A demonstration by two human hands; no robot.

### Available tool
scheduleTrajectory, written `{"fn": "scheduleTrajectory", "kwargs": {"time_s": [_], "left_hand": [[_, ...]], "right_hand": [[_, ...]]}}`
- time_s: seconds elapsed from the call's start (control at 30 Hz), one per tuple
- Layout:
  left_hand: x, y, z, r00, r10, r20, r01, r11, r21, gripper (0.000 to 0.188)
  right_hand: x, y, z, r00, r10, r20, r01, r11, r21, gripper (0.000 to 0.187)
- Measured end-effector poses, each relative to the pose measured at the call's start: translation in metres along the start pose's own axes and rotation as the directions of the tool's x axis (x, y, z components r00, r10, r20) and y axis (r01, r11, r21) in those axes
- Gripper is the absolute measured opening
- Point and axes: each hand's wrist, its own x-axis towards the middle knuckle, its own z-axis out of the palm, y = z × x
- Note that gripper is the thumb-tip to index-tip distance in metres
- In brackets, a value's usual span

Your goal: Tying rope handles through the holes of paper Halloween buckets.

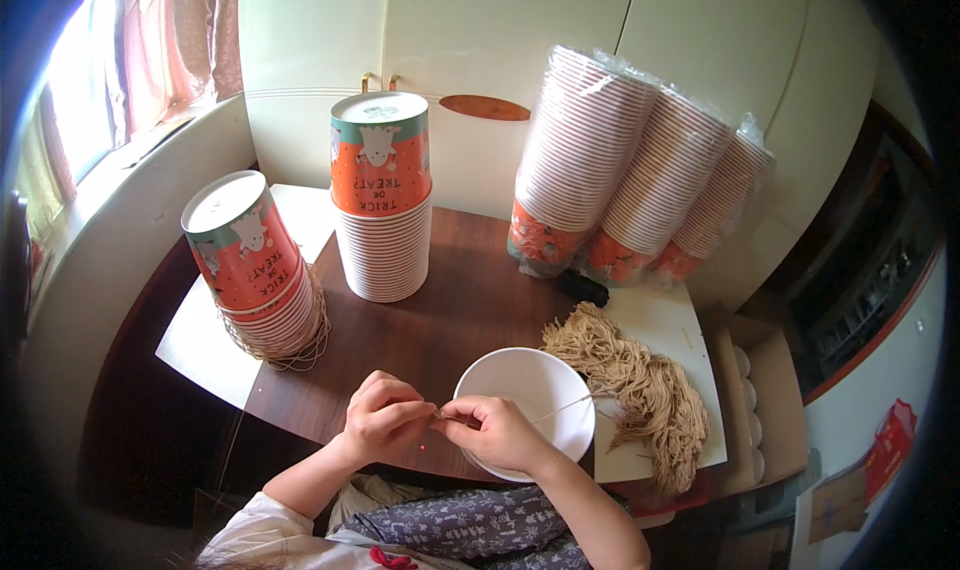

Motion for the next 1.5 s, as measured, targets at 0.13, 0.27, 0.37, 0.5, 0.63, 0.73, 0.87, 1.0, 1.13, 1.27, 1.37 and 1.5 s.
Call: {"fn": "scheduleTrajectory", "kwargs": {"time_s": [0.13, 0.27, 0.37, 0.5, 0.63, 0.73, 0.87, 1.0, 1.13, 1.27, 1.37, 1.5], "left_hand": [[0.0, 0.003, 0.001, 1.0, -0.014, -0.018, 0.014, 1.0, -0.025, 0.03], [-0.013, 0.015, 0.004, 0.891, -0.443, 0.096, 0.445, 0.812, -0.377, 0.019], [-0.026, 0.018, 0.009, 0.736, -0.606, 0.304, 0.621, 0.423, -0.66, 0.016], [-0.022, 0.022, 0.015, 0.657, -0.603, 0.453, 0.59, 0.038, -0.806, 0.022], [-0.016, 0.019, 0.017, 0.605, -0.571, 0.555, 0.601, -0.13, -0.789, 0.023], [-0.014, 0.019, 0.018, 0.604, -0.562, 0.565, 0.609, -0.132, -0.782, 0.02], [-0.013, 0.019, 0.017, 0.596, -0.592, 0.543, 0.664, -0.018, -0.748, 0.011], [-0.014, 0.018, 0.014, 0.603, -0.62, 0.503, 0.652, 0.02, -0.758, 0.007], [-0.01, 0.016, 0.01, 0.658, -0.608, 0.444, 0.603, 0.071, -0.795, 0.006], [-0.004, 0.017, 0.008, 0.664, -0.598, 0.449, 0.607, 0.081, -0.791, 0.007], [-0.006, 0.016, 0.007, 0.656, -0.596, 0.464, 0.619, 0.072, -0.782, 0.008], [-0.004, 0.016, 0.006, 0.646, -0.586, 0.49, 0.628, 0.044, -0.777, 0.009]], "right_hand": [[0.0, -0.001, 0.001, 1.0, 0.001, -0.003, -0.001, 1.0, 0.026, 0.011], [0.0, 0.0, -0.001, 0.999, -0.025, -0.031, 0.026, 0.999, 0.02, 0.011], [0.0, -0.003, 0.0, 0.988, -0.125, -0.094, 0.116, 0.988, -0.098, 0.01], [0.0, -0.003, 0.0, 0.943, -0.298, -0.149, 0.261, 0.938, -0.226, 0.01], [0.0, -0.005, -0.002, 0.956, -0.254, -0.144, 0.217, 0.949, -0.23, 0.012], [-0.001, -0.008, -0.002, 0.955, -0.257, -0.149, 0.224, 0.953, -0.205, 0.012], [-0.001, -0.008, -0.001, 0.945, -0.285, -0.159, 0.258, 0.95, -0.174, 0.014], [-0.003, -0.018, 0.0, 0.954, -0.235, -0.184, 0.197, 0.959, -0.204, 0.015], [-0.004, -0.013, -0.001, 0.961, -0.207, -0.184, 0.167, 0.963, -0.213, 0.013], [-0.004, -0.01, -0.001, 0.972, -0.178, -0.153, 0.144, 0.967, -0.209, 0.013], [-0.003, -0.013, -0.001, 0.973, -0.166, -0.158, 0.13, 0.967, -0.219, 0.01], [-0.003, -0.011, -0.002, 0.976, -0.161, -0.146, 0.129, 0.969, -0.209, 0.01]]}}
